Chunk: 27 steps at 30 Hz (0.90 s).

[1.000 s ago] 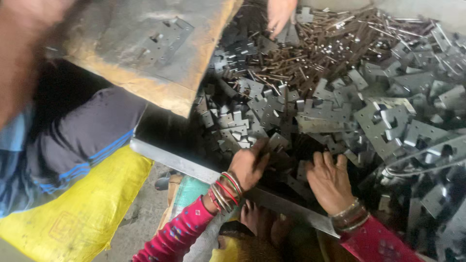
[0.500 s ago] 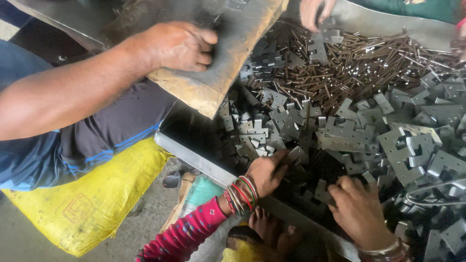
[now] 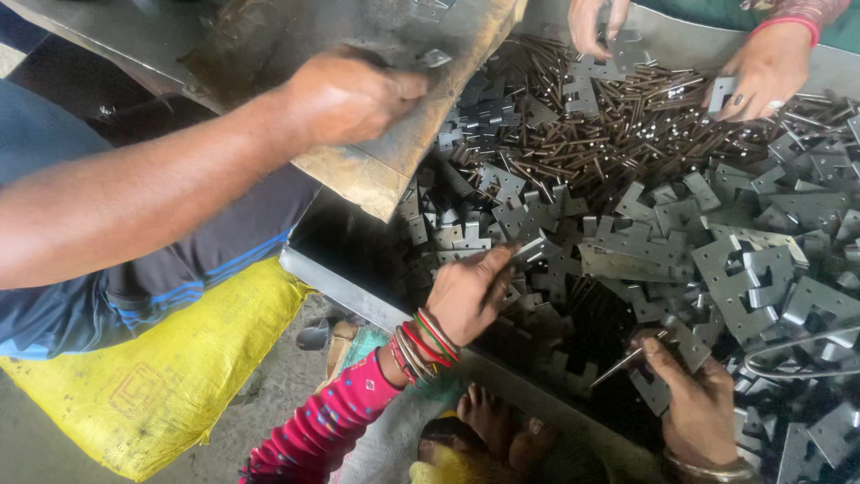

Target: The person picks up metal brackets and rods from a large bin and assembles them by hand. The assembled units are placed into a pile on the table. The person works continuously, handling parts one at a time.

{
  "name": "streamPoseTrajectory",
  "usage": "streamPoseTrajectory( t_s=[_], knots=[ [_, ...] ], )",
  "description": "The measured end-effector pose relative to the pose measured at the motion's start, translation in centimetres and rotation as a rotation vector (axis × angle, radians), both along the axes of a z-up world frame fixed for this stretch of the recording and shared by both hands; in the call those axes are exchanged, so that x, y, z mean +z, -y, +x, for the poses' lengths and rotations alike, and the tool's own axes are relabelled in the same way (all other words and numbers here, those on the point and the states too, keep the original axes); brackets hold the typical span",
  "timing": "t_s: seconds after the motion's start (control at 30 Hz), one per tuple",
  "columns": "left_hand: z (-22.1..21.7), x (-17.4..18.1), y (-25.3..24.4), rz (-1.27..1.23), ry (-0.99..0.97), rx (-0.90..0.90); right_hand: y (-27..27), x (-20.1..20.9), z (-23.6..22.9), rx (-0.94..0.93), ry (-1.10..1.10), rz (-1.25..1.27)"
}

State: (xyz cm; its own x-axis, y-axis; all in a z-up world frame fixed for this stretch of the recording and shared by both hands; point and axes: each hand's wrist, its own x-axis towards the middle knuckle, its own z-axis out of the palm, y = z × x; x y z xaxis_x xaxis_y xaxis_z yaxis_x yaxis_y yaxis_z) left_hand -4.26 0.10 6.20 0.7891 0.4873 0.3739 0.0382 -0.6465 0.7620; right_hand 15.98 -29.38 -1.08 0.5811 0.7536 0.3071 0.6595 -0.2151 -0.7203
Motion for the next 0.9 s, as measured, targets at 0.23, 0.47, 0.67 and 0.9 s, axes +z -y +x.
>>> streamPoseTrajectory(
  t_s=[0.23, 0.47, 0.67, 0.9],
  knots=[
    [-0.4, 1.5, -1.4, 0.081, 0.047, 0.034, -1.5, -0.3, -3.4, -0.174, -0.463, -0.123],
    [0.1, 1.3, 0.1, 0.091, 0.058, -0.022, -3.4, 2.4, -4.7, -0.229, -0.732, -0.093],
    [0.6, 2.3, -6.2, 0.478, 0.025, 0.218, -3.3, 2.0, -4.8, -0.228, -0.775, -0.049],
    [2.8, 3.9, -21.0, 0.806, -0.443, 0.753, -2.9, 1.1, -4.7, -0.192, -0.725, -0.038]
  ],
)
